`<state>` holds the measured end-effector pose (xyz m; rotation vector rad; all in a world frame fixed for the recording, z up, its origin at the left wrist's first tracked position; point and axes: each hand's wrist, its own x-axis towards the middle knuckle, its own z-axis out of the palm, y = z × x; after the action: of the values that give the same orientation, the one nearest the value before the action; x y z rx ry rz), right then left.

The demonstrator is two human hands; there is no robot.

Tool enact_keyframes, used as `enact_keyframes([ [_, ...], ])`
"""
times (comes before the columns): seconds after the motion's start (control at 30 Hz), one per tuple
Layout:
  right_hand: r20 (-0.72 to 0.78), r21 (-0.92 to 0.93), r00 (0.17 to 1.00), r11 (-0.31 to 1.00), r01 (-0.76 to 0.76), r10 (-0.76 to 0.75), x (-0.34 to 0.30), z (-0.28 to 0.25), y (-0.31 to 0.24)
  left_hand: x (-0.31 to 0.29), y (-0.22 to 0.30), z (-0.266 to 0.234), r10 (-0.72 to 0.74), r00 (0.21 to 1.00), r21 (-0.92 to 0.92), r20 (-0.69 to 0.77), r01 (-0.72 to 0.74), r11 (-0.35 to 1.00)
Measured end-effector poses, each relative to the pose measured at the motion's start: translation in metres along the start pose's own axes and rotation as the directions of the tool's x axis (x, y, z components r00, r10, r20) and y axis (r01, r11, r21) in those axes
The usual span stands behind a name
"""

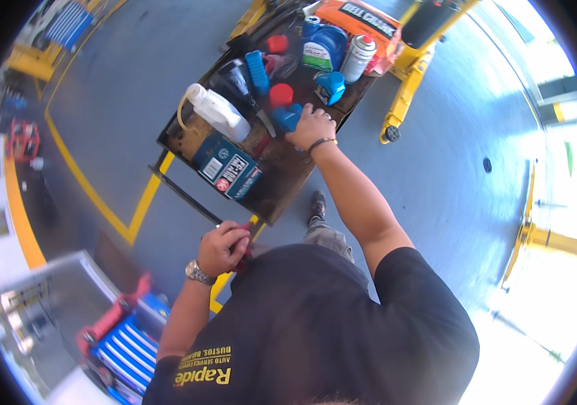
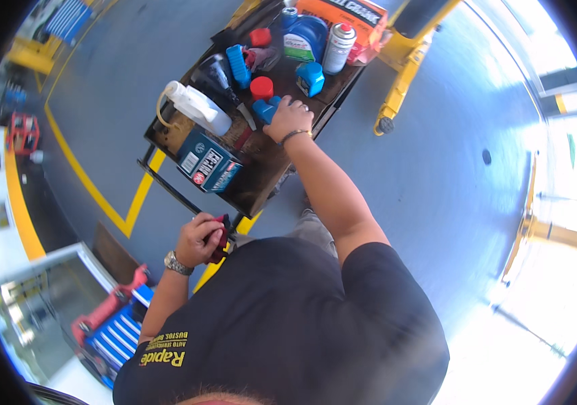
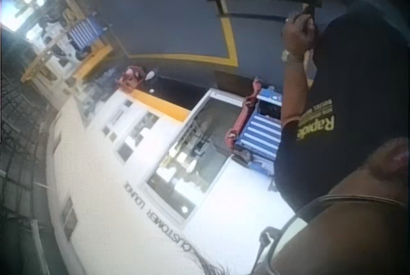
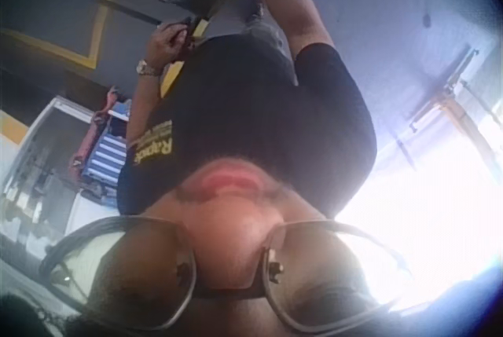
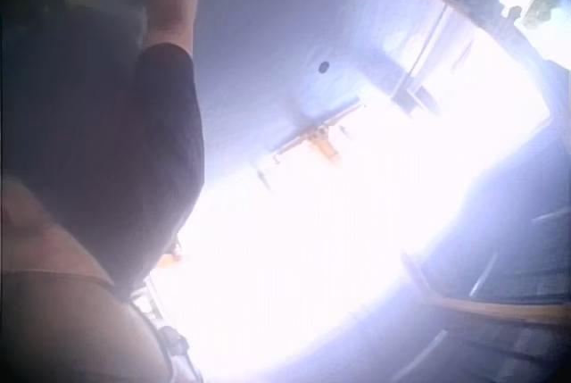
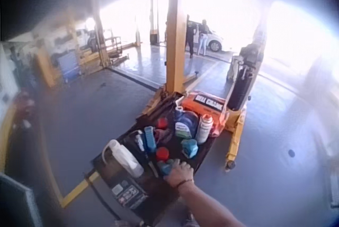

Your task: The person wipes several blue plastic bottles and a red cloth on a workbench in an auto repair shop, then places them into a blue tool chest. The person also handles a red cap and a box labeled Bell Crank.

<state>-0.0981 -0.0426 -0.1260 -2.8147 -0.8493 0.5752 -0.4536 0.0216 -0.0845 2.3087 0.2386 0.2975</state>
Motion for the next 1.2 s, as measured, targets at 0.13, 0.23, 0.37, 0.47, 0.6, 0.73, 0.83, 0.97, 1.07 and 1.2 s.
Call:
enact_keyframes([
  [0.13,-0.385,0.474,0.916,0.828,0.300,-0.113,-0.011,-0.004,0.056,0.023,0.035,0.044,-0.185,0.976,-0.019,-0.118,0.184,0.983],
  [0.23,-0.499,0.529,0.835,0.681,0.506,-0.234,-0.025,0.022,0.071,0.036,0.048,0.069,-0.167,0.958,0.008,-0.235,0.174,0.985],
  [0.37,-0.545,0.392,0.690,0.583,0.711,-0.476,-0.039,0.072,0.056,0.055,0.056,0.088,-0.217,0.931,0.064,-0.295,0.246,0.967],
  [0.47,-0.561,0.192,0.619,0.641,0.743,-0.550,-0.050,0.093,0.050,0.077,0.063,0.103,-0.243,0.878,0.203,-0.412,0.348,0.915],
  [0.6,-0.443,0.197,0.729,0.737,0.646,-0.521,-0.058,0.095,0.063,0.107,0.062,0.110,-0.365,0.824,0.273,-0.433,0.506,0.818],
  [0.73,-0.345,0.186,0.766,0.760,0.622,-0.542,-0.049,0.088,0.078,0.134,0.054,0.110,-0.448,0.834,0.294,-0.322,0.538,0.790],
  [0.83,-0.314,0.168,0.746,0.739,0.653,-0.588,-0.044,0.086,0.085,0.156,0.036,0.107,-0.420,0.835,0.159,-0.356,0.497,0.853],
  [0.97,-0.243,0.099,0.692,0.692,0.715,-0.680,-0.045,0.075,0.092,0.168,0.022,0.106,-0.616,0.744,0.084,-0.257,0.653,0.753],
  [1.07,-0.216,0.134,0.597,0.582,0.802,-0.773,-0.034,0.043,0.094,0.171,0.022,0.108,-0.647,0.719,0.025,-0.254,0.673,0.739],
  [1.2,-0.627,-0.018,0.500,0.653,0.757,-0.598,0.026,-0.033,0.100,0.171,0.027,0.111,-0.580,0.740,0.003,-0.341,0.617,0.787],
])
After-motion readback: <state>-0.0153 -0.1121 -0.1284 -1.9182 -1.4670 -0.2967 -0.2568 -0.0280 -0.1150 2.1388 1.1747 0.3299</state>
